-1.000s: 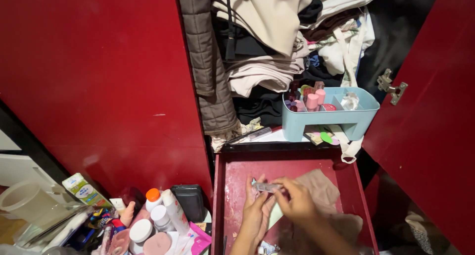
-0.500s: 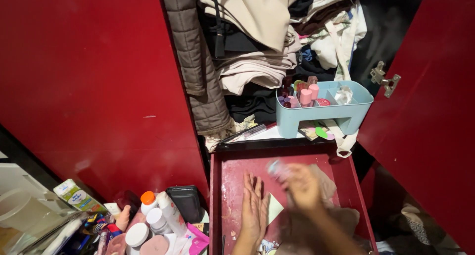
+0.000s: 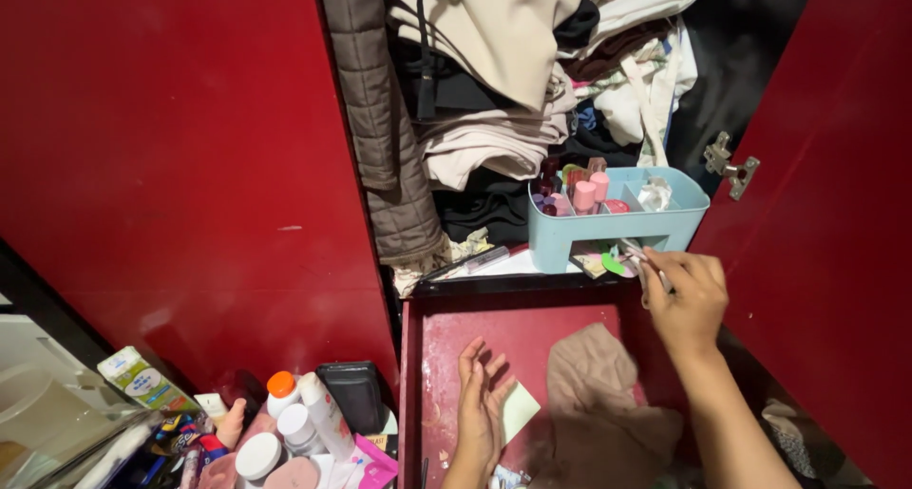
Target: Organizing various personal items, bottles, and makeup within a dresser drawer and a cardboard box.
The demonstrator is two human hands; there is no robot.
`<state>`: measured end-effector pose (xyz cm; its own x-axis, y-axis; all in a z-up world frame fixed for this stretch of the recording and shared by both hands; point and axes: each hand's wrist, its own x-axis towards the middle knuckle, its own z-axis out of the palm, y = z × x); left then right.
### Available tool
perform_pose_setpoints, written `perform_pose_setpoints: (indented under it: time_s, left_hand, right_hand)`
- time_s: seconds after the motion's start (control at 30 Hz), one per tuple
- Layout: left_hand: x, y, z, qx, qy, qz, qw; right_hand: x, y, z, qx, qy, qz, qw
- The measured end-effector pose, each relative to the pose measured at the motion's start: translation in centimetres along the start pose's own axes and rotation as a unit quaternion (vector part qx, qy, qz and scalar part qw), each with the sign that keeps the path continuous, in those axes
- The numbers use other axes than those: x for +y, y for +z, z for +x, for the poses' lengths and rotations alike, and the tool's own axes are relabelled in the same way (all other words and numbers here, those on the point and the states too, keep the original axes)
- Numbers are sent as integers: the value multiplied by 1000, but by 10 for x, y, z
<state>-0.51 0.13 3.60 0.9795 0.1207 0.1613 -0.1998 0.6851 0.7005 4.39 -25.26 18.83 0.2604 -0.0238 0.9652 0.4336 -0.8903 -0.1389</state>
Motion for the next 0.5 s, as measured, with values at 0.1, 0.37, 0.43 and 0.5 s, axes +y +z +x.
perform_pose_setpoints:
  time_s: [0.1, 0.37, 0.43, 0.5]
  left_hand:
    - [1, 1, -1, 13, -13, 6, 1000]
    - [0, 3, -3, 1, -5, 8, 1000]
    - [0, 2, -3, -3, -1, 11, 1000]
    - [-2, 0, -2, -1, -13, 11, 1000]
  right_hand:
    - [5, -4, -1, 10, 3, 3, 1000]
    - [13, -4, 6, -16, -37, -55, 998]
    - [16, -1, 5, -17, -38, -57, 998]
    - [18, -1, 5, -45, -25, -73, 996]
